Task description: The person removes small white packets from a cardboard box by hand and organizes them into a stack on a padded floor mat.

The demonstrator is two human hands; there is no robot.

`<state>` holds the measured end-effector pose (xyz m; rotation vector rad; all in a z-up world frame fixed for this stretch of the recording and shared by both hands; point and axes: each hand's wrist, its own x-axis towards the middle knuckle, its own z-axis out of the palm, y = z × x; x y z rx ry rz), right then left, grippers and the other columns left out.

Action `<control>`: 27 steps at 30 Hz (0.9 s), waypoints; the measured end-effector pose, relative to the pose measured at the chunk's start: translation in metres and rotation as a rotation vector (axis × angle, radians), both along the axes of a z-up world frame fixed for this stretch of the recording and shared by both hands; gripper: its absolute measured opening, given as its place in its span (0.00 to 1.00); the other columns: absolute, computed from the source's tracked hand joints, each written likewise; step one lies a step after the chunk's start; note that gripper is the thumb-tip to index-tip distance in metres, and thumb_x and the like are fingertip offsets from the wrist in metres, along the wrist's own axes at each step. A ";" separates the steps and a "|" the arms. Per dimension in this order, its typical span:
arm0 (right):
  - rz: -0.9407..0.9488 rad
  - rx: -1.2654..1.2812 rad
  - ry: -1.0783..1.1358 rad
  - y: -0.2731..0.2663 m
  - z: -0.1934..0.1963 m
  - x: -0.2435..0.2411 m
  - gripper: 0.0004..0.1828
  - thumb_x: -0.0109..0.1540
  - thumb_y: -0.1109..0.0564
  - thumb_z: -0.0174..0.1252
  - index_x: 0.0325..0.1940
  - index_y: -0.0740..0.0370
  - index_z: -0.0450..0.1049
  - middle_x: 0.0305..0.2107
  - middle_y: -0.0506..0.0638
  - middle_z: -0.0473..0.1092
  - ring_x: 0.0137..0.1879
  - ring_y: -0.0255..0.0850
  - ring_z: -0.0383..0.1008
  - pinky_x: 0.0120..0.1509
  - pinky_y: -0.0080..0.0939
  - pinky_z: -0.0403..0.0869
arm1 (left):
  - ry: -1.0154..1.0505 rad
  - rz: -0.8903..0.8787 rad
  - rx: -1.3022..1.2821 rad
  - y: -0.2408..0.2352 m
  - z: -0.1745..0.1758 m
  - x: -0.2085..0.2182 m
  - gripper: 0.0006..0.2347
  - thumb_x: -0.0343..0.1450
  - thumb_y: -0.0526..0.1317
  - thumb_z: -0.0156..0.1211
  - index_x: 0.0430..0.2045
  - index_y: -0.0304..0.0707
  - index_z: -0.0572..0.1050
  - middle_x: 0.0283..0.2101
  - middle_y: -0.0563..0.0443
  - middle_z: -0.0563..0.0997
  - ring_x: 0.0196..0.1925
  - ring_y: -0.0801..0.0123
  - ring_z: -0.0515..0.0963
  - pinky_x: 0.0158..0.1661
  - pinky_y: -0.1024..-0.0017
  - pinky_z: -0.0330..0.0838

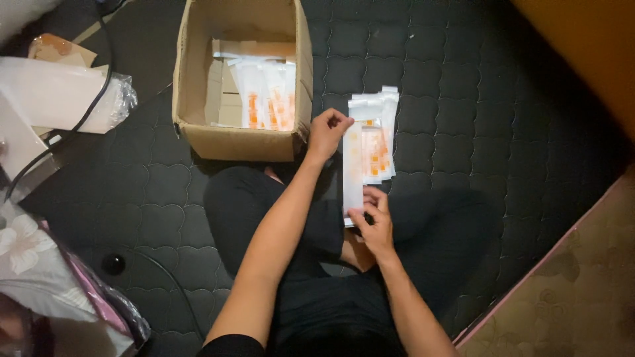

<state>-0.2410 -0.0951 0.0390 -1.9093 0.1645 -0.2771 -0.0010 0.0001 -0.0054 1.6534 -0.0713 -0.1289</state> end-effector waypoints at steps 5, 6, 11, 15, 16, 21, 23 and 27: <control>0.063 -0.001 -0.276 -0.008 0.043 0.022 0.08 0.60 0.55 0.68 0.30 0.60 0.80 0.61 0.60 0.67 0.68 0.55 0.67 0.73 0.56 0.56 | 0.137 -0.438 0.572 -0.004 -0.040 -0.015 0.04 0.66 0.46 0.67 0.26 0.52 0.83 0.27 0.50 0.84 0.36 0.53 0.85 0.39 0.60 0.78; 0.095 0.042 -0.340 -0.011 0.051 0.031 0.12 0.60 0.54 0.69 0.28 0.63 0.79 0.50 0.62 0.77 0.63 0.61 0.73 0.69 0.61 0.64 | 0.149 -0.637 0.734 -0.006 -0.029 -0.023 0.05 0.63 0.48 0.68 0.24 0.55 0.84 0.27 0.50 0.85 0.37 0.53 0.86 0.41 0.59 0.79; -0.010 0.265 -0.291 -0.022 0.064 0.073 0.40 0.68 0.29 0.39 0.35 0.67 0.80 0.32 0.57 0.76 0.43 0.42 0.76 0.54 0.45 0.72 | 0.037 -0.838 0.569 -0.004 -0.011 -0.027 0.13 0.65 0.51 0.62 0.30 0.43 0.85 0.37 0.36 0.85 0.45 0.36 0.82 0.47 0.50 0.76; -0.014 0.580 -0.080 -0.024 0.075 0.098 0.41 0.74 0.36 0.29 0.50 0.70 0.80 0.42 0.54 0.77 0.43 0.33 0.76 0.52 0.27 0.71 | 0.293 -0.577 -0.335 0.007 0.054 -0.020 0.18 0.75 0.58 0.52 0.31 0.48 0.83 0.29 0.60 0.80 0.38 0.75 0.82 0.43 0.73 0.79; -0.012 0.580 -0.078 -0.029 0.057 0.102 0.41 0.74 0.36 0.29 0.50 0.70 0.80 0.42 0.54 0.77 0.43 0.33 0.76 0.52 0.27 0.71 | 0.294 -0.574 -0.336 0.006 0.046 -0.019 0.18 0.75 0.58 0.52 0.31 0.48 0.83 0.29 0.60 0.80 0.38 0.75 0.82 0.43 0.73 0.79; -0.088 0.632 0.054 -0.025 0.017 0.109 0.30 0.74 0.42 0.44 0.51 0.73 0.79 0.38 0.58 0.78 0.43 0.42 0.82 0.48 0.42 0.81 | 0.029 -0.464 -0.341 0.007 0.046 -0.026 0.10 0.72 0.44 0.67 0.23 0.39 0.83 0.24 0.57 0.72 0.35 0.77 0.74 0.34 0.76 0.75; -0.115 0.635 0.085 -0.015 0.023 0.102 0.27 0.73 0.45 0.46 0.51 0.72 0.79 0.37 0.57 0.78 0.41 0.40 0.82 0.48 0.40 0.81 | 0.028 -0.407 -0.315 0.004 0.038 -0.020 0.11 0.71 0.44 0.68 0.21 0.39 0.82 0.23 0.55 0.73 0.33 0.76 0.73 0.33 0.77 0.74; -0.147 0.606 0.175 -0.001 0.022 0.082 0.21 0.71 0.50 0.48 0.52 0.65 0.81 0.32 0.55 0.79 0.37 0.34 0.81 0.41 0.24 0.74 | 0.044 -0.267 -0.233 0.001 0.034 -0.013 0.11 0.70 0.45 0.68 0.18 0.42 0.82 0.23 0.54 0.75 0.31 0.77 0.72 0.34 0.78 0.73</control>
